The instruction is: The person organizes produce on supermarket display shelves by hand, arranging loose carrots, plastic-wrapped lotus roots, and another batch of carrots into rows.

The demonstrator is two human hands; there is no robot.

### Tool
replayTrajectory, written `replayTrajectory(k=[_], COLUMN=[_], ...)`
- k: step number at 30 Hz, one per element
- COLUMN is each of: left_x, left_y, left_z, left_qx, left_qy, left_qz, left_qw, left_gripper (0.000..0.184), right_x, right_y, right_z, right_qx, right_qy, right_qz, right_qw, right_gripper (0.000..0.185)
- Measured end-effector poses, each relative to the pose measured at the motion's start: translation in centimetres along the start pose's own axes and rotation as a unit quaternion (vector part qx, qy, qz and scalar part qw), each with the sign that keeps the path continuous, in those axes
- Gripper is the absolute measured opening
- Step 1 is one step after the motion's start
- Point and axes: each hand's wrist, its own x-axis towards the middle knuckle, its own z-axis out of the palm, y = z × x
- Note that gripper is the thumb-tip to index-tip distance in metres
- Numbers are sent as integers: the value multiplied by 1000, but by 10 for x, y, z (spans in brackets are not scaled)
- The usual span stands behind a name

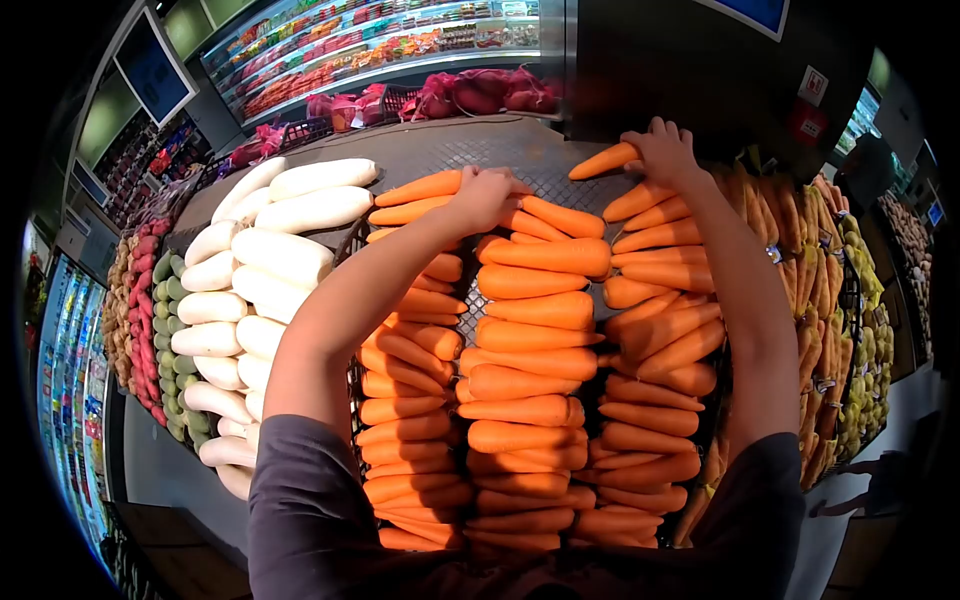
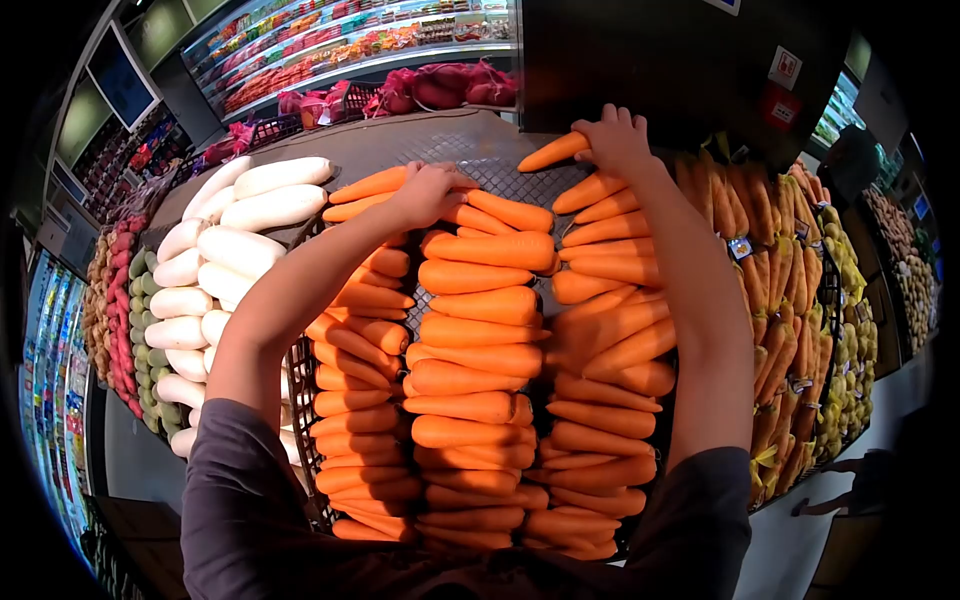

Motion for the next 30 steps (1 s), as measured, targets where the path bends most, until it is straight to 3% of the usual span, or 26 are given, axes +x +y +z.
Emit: replayTrajectory(k=[3,5,7,10,14,16,18,22,24,25,27,30], left_x=[0,-5,-11,-23,-34,-39,-42,-41,-38,-38,-40,-45], left_y=[1,-2,-11,-11,-9,-10,-7,-1,5,8,7,4], left_z=[4,10,19,11,-7,-7,-12,-8,-12,-12,0,10], left_qx=[-56,-97,-184,-204,-161,-114,-96,-65,-59,-55,-44,8], left_qy=[16,14,96,96,59,85,48,0,-15,-29,0,7], left_qz=[-26,-50,-43,-62,-93,-56,-59,-58,-60,-64,-68,-37], left_qw=[998,994,977,972,981,988,992,996,996,996,997,999], left_gripper=[27,29,34,38,39,41,43,45,46,46,45,52], right_x=[-17,-28,-39,-47,-41,-39,-36,-32,-32,-26,-20,-28], right_y=[-25,-46,-65,-83,-85,-87,-89,-83,-80,-77,-75,-90], right_z=[-1,0,9,10,16,16,7,-19,-31,-33,-46,-78], right_qx=[23,72,62,86,132,152,170,191,162,161,295,381], right_qy=[73,34,29,-24,-47,-55,-147,-207,-92,-92,78,96], right_qz=[-49,-41,-59,-48,-61,-83,-43,-67,-96,-96,-172,-94], right_qw=[996,996,996,995,988,983,974,957,978,978,937,915], right_gripper=[48,50,52,51,48,47,48,53,60,60,59,61])
